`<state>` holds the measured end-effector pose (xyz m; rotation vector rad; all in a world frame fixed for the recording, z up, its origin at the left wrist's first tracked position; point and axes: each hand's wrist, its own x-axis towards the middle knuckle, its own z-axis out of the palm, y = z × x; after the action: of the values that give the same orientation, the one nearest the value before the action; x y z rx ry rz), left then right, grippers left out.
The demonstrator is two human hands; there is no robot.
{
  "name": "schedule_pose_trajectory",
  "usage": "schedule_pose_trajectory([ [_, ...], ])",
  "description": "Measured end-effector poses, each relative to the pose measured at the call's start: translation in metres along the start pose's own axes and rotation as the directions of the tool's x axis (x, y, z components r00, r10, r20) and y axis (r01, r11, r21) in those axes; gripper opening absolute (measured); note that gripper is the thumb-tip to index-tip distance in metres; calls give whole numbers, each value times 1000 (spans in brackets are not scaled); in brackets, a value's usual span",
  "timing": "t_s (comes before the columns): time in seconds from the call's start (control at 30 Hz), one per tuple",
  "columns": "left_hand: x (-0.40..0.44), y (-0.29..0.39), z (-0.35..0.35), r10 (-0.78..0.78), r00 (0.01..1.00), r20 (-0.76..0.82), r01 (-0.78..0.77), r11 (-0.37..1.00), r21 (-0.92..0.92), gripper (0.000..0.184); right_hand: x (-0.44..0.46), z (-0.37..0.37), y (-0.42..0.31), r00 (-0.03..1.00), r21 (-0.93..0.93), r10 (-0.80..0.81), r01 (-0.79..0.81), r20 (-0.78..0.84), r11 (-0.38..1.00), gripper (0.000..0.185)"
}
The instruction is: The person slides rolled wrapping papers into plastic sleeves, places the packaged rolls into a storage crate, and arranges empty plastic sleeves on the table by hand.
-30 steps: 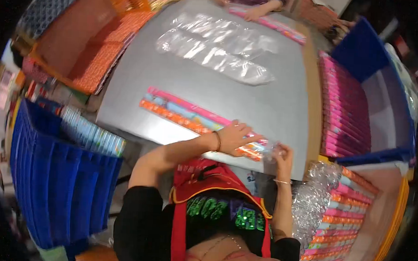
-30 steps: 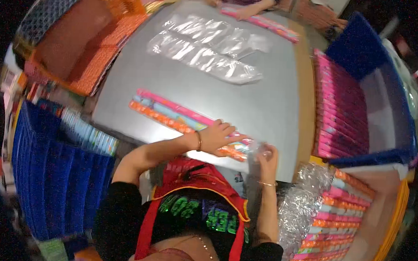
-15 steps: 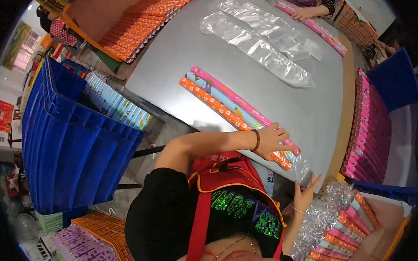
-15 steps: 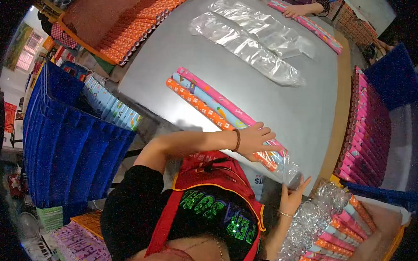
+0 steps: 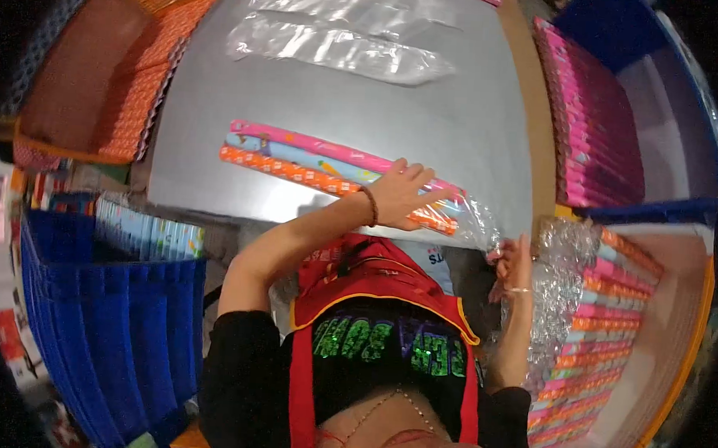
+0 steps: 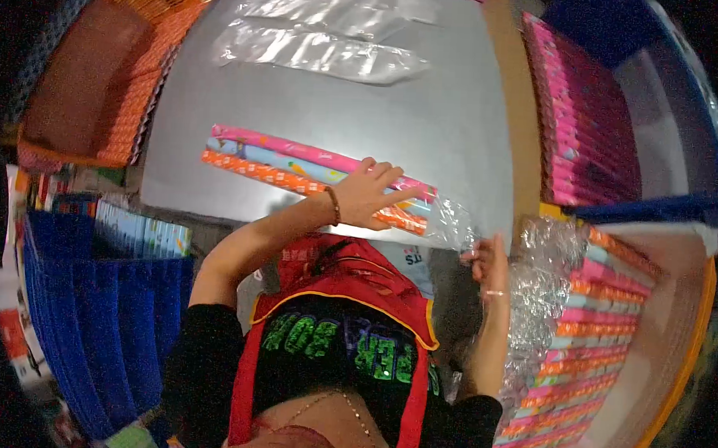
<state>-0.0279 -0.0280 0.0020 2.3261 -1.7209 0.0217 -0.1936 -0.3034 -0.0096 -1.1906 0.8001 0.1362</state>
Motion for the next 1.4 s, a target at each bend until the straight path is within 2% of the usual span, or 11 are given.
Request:
schedule_pose_trajectory([
  [0.17,3,-1,-1,-18,998,54,18,1000,-2,80,3,12,-11,974,-543,-122,208,190,813,37],
  [0.3,5,2,-8,-22,999,36,23,999,-26,79,-12,39,-33,915,-363,-383,401,123,841,24],
  [0.47,7,5,-13,-15,1000,-27,13,999,-49,79,-12,48,-29,870,-101,-453,477,196,873,17],
  [0.53,7,5,-12,-16,999,-42,15,1000,-25,80,-18,57,-38,961,30,-179,176,213,984,20],
  [0.6,6,5,-12,-7,998,-58,6,1000,-30,80,-11,61,-32,960,39,-183,178,214,983,31],
  [0.67,6,5,-12,-12,998,-59,9,999,-50,81,1,59,-22,965,-182,37,11,258,983,47],
  [0.8,5,8,-15,-55,998,-24,56,998,26,81,7,73,-15,966,-214,-159,203,205,955,55],
  [1.13,-14,28,5,-153,958,-245,184,977,108,71,16,82,-7,932,-232,-351,363,93,903,18],
  [1.2,-15,29,14,-108,936,-334,140,988,72,63,9,92,-12,936,220,-343,319,80,922,12],
  [1.23,-13,31,16,-103,914,-391,149,985,90,52,10,93,-12,945,243,-321,298,63,923,8],
  [1.4,-15,37,23,-52,898,-436,153,968,199,37,26,83,9,905,-15,-426,426,5,904,20],
])
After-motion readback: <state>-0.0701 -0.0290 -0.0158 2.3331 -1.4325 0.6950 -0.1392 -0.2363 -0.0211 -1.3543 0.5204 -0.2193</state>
